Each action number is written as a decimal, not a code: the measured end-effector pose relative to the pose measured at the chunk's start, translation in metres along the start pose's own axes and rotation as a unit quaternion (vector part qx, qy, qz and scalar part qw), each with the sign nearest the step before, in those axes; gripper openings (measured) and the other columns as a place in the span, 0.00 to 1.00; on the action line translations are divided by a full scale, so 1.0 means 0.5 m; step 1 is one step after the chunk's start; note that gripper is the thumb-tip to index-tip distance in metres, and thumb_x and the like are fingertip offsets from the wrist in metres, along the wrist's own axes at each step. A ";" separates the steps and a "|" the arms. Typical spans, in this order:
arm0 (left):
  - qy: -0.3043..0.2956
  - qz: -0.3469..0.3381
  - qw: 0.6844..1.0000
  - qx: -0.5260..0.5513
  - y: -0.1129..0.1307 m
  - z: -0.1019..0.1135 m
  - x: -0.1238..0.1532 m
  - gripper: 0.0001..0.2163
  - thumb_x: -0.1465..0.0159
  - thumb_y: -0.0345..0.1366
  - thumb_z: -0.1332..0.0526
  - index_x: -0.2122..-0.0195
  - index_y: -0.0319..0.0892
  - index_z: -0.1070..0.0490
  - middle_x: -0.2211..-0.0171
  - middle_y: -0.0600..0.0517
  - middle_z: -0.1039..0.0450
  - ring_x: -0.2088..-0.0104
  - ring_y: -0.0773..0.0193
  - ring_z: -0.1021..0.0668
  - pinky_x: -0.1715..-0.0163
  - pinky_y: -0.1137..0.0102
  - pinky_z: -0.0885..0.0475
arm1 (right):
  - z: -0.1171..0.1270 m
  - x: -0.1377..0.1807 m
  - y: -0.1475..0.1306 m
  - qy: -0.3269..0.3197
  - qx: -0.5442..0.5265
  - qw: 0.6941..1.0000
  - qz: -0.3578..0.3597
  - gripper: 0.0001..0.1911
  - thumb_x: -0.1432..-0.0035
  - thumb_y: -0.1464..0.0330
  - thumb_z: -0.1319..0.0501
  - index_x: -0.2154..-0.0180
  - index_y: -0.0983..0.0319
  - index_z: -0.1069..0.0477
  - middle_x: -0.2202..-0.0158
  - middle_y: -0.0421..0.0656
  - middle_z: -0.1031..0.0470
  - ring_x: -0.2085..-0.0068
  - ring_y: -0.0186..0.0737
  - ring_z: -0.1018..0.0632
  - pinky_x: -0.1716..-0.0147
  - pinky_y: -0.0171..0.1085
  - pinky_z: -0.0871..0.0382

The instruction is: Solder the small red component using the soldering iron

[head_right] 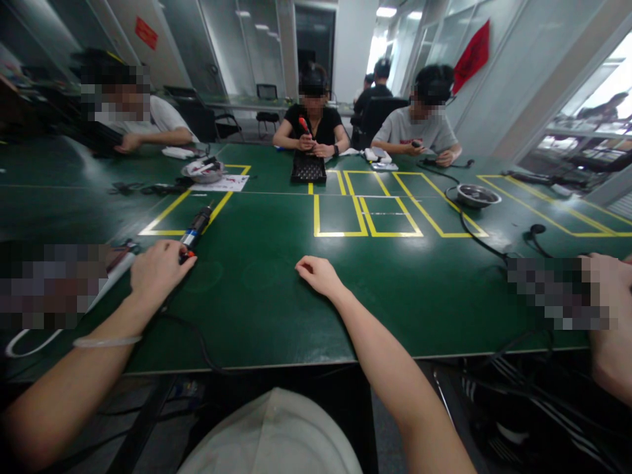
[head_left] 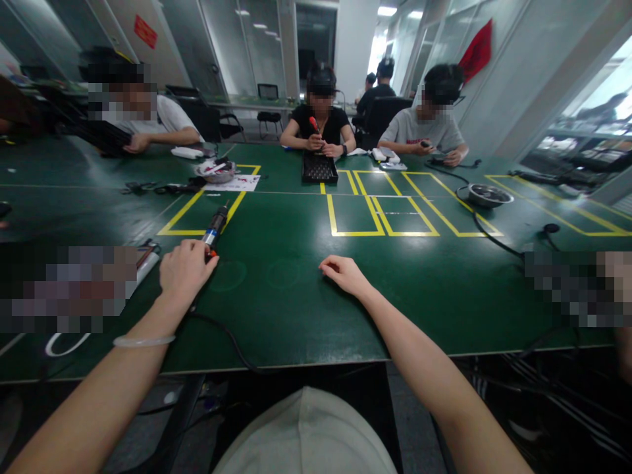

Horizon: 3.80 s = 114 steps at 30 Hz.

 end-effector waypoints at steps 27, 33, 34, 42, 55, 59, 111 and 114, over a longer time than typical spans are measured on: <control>0.002 0.062 0.994 0.088 -0.014 -0.013 -0.006 0.22 0.31 0.47 0.56 0.49 0.39 0.31 0.53 0.42 0.29 0.59 0.51 0.26 0.65 0.65 0.37 | 0.002 0.000 0.000 -0.001 0.001 1.000 0.007 0.10 0.39 0.68 0.43 0.65 0.63 0.24 0.71 0.41 0.23 0.71 0.34 0.27 0.69 0.32 0.37; 0.065 0.062 0.978 0.187 -0.018 -0.013 -0.021 0.20 0.32 0.47 0.51 0.51 0.39 0.29 0.51 0.44 0.28 0.53 0.53 0.26 0.60 0.66 0.34 | 0.002 0.000 -0.001 0.000 0.000 1.000 0.013 0.09 0.39 0.68 0.43 0.65 0.63 0.24 0.71 0.41 0.23 0.71 0.34 0.27 0.68 0.32 0.37; 0.056 0.059 0.972 0.222 -0.010 -0.009 -0.025 0.20 0.33 0.48 0.50 0.52 0.39 0.29 0.52 0.45 0.26 0.54 0.55 0.25 0.59 0.67 0.33 | 0.002 0.000 -0.001 -0.001 0.000 1.000 0.014 0.09 0.39 0.68 0.43 0.65 0.63 0.24 0.71 0.41 0.23 0.71 0.34 0.27 0.68 0.32 0.37; -0.087 -0.069 0.776 0.620 0.204 0.065 -0.027 0.19 0.39 0.49 0.40 0.57 0.38 0.25 0.60 0.46 0.22 0.59 0.58 0.22 0.53 0.64 0.29 | 0.005 0.000 0.001 -0.003 0.002 1.000 0.012 0.10 0.38 0.68 0.43 0.65 0.64 0.24 0.70 0.41 0.23 0.70 0.34 0.27 0.67 0.32 0.37; -0.220 -0.072 0.625 0.746 0.381 0.035 0.006 0.15 0.45 0.43 0.33 0.62 0.37 0.27 0.65 0.49 0.24 0.63 0.62 0.23 0.53 0.63 0.31 | 0.003 0.001 0.003 0.004 -0.067 0.998 -0.008 0.08 0.41 0.69 0.43 0.60 0.63 0.28 0.72 0.39 0.26 0.72 0.32 0.28 0.69 0.32 0.37; -0.225 -0.063 0.628 0.742 0.369 0.033 0.008 0.15 0.45 0.43 0.34 0.63 0.37 0.27 0.64 0.49 0.24 0.63 0.63 0.24 0.54 0.64 0.32 | -0.003 0.002 0.004 -0.002 -0.130 0.991 -0.007 0.10 0.42 0.68 0.41 0.58 0.63 0.30 0.72 0.38 0.27 0.74 0.32 0.28 0.71 0.31 0.36; -0.182 -0.163 0.677 0.694 0.370 0.022 0.017 0.12 0.45 0.38 0.34 0.62 0.39 0.31 0.65 0.50 0.26 0.63 0.63 0.23 0.60 0.67 0.29 | -0.005 -0.004 0.009 -0.001 -0.191 0.982 -0.014 0.14 0.47 0.62 0.35 0.61 0.63 0.32 0.71 0.38 0.27 0.73 0.31 0.30 0.72 0.32 0.36; -0.173 -0.153 0.691 0.685 0.367 0.028 0.014 0.13 0.45 0.40 0.34 0.62 0.39 0.30 0.68 0.51 0.28 0.67 0.65 0.25 0.64 0.69 0.31 | -0.005 -0.004 0.008 -0.009 -0.198 0.980 -0.017 0.14 0.47 0.62 0.35 0.61 0.62 0.32 0.71 0.38 0.27 0.74 0.31 0.31 0.73 0.32 0.37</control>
Point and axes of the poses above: each hand's wrist, its own x-axis away from the middle knuckle, its own z-axis out of the back of the hand, y = z × x, the point moved 1 cm from there along -x, towards the middle knuckle
